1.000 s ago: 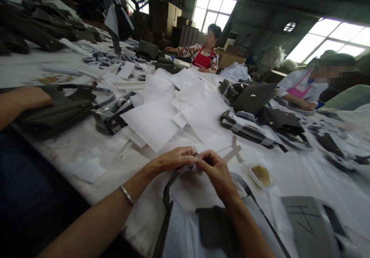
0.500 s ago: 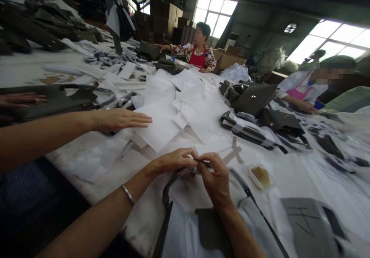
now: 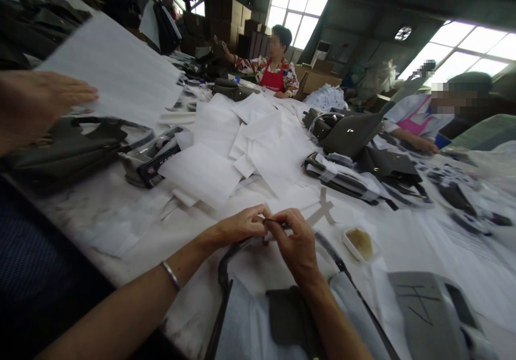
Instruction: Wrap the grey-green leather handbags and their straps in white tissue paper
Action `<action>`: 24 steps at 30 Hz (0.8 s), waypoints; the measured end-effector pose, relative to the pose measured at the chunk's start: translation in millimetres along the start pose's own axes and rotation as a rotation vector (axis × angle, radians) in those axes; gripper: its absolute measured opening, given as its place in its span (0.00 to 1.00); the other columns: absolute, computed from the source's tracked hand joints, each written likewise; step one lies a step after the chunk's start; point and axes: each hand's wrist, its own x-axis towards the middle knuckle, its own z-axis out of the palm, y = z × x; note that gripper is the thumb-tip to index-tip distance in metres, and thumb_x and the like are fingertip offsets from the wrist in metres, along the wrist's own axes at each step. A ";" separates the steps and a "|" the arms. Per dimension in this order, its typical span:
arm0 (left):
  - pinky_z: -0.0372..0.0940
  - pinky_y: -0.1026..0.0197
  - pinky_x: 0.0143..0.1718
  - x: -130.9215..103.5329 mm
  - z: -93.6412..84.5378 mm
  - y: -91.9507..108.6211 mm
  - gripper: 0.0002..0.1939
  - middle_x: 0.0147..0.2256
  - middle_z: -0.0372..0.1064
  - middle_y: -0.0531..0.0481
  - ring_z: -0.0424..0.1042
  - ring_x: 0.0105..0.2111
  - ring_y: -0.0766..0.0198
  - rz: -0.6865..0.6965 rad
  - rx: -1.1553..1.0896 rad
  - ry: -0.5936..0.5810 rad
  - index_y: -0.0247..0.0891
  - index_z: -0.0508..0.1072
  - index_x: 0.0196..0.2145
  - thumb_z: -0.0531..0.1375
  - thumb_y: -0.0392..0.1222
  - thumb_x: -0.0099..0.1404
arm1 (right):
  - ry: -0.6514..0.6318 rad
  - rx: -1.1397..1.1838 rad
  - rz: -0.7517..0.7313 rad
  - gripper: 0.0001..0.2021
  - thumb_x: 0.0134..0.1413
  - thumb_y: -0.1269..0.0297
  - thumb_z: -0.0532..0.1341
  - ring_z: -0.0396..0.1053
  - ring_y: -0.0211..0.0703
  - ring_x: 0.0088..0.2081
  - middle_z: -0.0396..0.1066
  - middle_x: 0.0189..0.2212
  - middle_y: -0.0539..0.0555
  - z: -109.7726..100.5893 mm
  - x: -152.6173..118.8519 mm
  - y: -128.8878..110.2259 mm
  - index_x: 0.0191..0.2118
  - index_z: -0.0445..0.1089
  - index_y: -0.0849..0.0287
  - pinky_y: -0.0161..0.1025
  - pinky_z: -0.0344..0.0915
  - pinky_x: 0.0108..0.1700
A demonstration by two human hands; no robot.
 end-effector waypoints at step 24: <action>0.64 0.61 0.37 -3.3 0.9 0.1 0.15 0.28 0.73 0.49 0.73 0.30 0.62 0.093 -0.265 -0.098 0.36 0.65 0.38 0.63 0.39 0.53 | -0.182 -0.116 -0.428 0.06 0.60 0.68 0.61 0.69 0.44 0.37 0.75 0.33 0.53 -25.1 11.1 -17.1 0.38 0.75 0.52 0.42 0.69 0.38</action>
